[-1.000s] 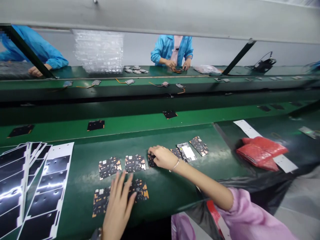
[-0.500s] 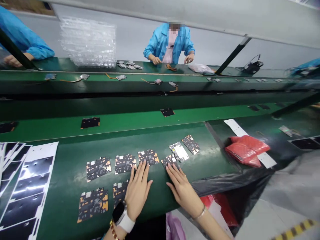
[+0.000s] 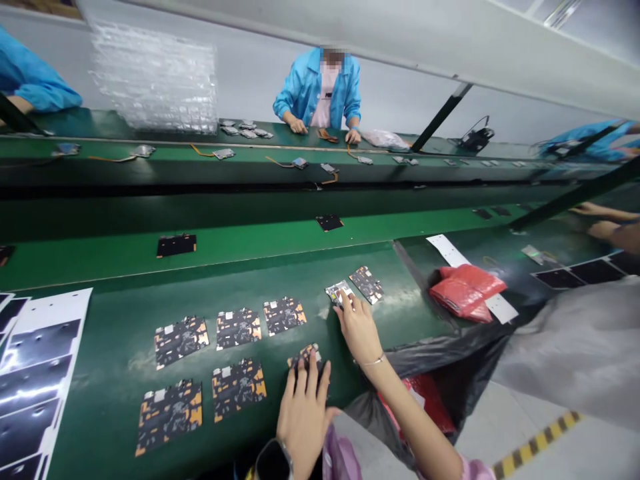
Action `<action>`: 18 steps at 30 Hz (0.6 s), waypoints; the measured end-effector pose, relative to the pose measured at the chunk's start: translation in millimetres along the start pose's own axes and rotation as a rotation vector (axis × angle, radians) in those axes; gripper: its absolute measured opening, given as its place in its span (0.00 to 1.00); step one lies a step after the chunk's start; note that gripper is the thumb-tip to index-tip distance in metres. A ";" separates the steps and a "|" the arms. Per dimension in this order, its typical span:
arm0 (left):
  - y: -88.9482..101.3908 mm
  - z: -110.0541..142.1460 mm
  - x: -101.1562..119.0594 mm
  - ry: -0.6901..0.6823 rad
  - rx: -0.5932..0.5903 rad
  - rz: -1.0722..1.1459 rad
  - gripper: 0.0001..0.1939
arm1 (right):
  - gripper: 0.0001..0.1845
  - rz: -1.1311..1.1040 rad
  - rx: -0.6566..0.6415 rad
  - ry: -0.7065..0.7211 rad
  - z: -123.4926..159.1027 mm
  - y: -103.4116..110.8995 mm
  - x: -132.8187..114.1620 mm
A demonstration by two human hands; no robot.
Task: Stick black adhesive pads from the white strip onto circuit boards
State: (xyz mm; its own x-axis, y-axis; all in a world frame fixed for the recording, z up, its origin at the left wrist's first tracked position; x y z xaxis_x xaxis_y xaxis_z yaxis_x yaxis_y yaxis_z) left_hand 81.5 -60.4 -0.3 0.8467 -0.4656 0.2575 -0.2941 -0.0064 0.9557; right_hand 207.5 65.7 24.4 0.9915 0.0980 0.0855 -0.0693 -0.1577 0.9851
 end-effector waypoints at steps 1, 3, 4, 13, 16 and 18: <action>0.3 5.4 -5.0 0.057 -0.030 -0.035 0.40 | 0.23 0.036 -0.060 0.032 -1.8 -4.1 -2.6; 7.4 14.9 -17.3 0.105 -0.071 -0.089 0.41 | 0.25 0.082 -0.199 0.109 -2.4 -10.1 -5.5; 12.4 17.8 -22.8 0.080 -0.081 -0.098 0.41 | 0.27 0.090 -0.258 0.142 -2.9 -11.1 -5.2; 7.9 24.1 -28.1 -0.064 -0.032 -0.114 0.37 | 0.37 0.168 -0.405 0.163 -30.8 -9.1 -2.0; 35.8 30.0 -41.5 0.028 0.114 -0.102 0.34 | 0.39 0.225 -0.394 0.173 -30.2 -4.4 -7.1; 70.8 45.9 -85.1 0.126 0.216 -0.055 0.33 | 0.34 0.246 -0.362 0.166 -31.2 5.1 -1.4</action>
State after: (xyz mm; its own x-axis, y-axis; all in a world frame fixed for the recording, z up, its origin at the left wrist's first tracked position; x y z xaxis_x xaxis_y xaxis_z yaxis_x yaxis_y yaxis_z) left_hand -31.7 -61.9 38.9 0.9088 -0.3451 0.2345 -0.3224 -0.2241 0.9197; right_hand 202.3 95.4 33.9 0.9116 0.2615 0.3171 -0.3638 0.1544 0.9186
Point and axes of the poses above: each hand's wrist, its own z-axis away from the middle knuckle, its own y-axis out of the back of the hand, x = y × z, the point moved 9 cm from there along -z, towards the middle knuckle, and after that the axes turned 1 degree about z, right-handed, at the moved point
